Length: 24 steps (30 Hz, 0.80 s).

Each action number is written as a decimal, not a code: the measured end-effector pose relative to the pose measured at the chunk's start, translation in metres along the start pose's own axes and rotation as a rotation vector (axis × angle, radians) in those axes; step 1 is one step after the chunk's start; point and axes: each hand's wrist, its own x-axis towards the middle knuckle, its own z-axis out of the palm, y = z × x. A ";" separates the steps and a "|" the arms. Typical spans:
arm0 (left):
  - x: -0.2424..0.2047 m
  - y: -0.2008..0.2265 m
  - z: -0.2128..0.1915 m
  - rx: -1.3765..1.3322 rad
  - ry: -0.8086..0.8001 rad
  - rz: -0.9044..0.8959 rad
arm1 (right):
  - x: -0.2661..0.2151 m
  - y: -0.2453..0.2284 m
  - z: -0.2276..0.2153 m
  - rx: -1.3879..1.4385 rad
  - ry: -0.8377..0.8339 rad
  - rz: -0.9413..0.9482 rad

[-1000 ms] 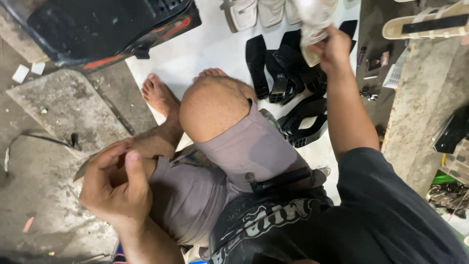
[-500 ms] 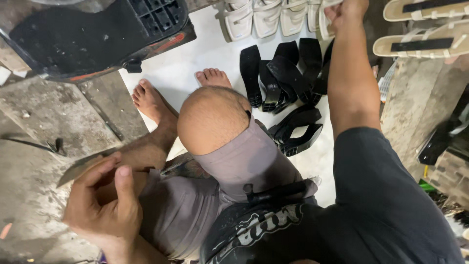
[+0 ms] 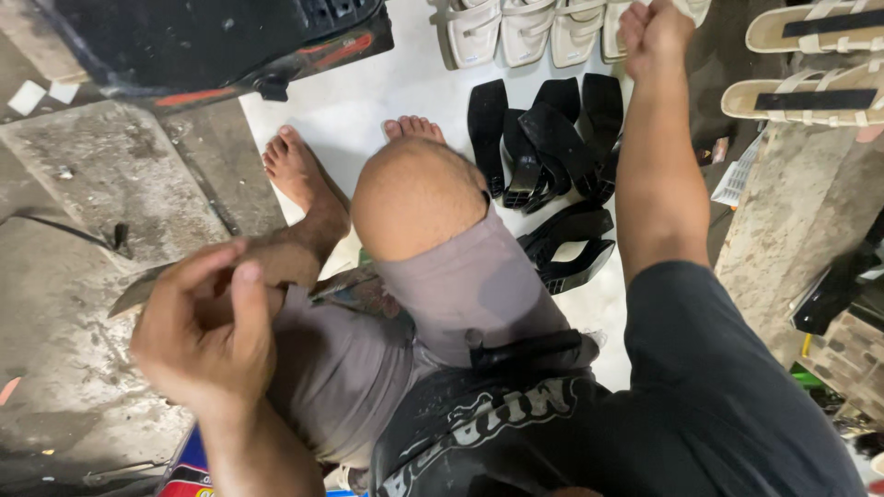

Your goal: The person assembles white plastic slipper soles with black rubber insoles. They place the insole onto the sole, press the edges, and use a knife to tuck the insole into the sole's grooves. The process is repeated for multiple pairs.

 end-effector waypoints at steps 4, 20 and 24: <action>-0.006 0.010 -0.002 0.108 -0.013 0.070 | -0.017 0.024 -0.039 0.064 -0.057 0.013; 0.058 0.007 -0.017 -0.205 0.002 0.460 | -0.255 -0.037 0.087 -0.818 -0.854 -0.985; 0.138 -0.010 0.020 0.009 0.188 0.410 | -0.296 -0.059 0.198 -1.121 -1.010 -1.431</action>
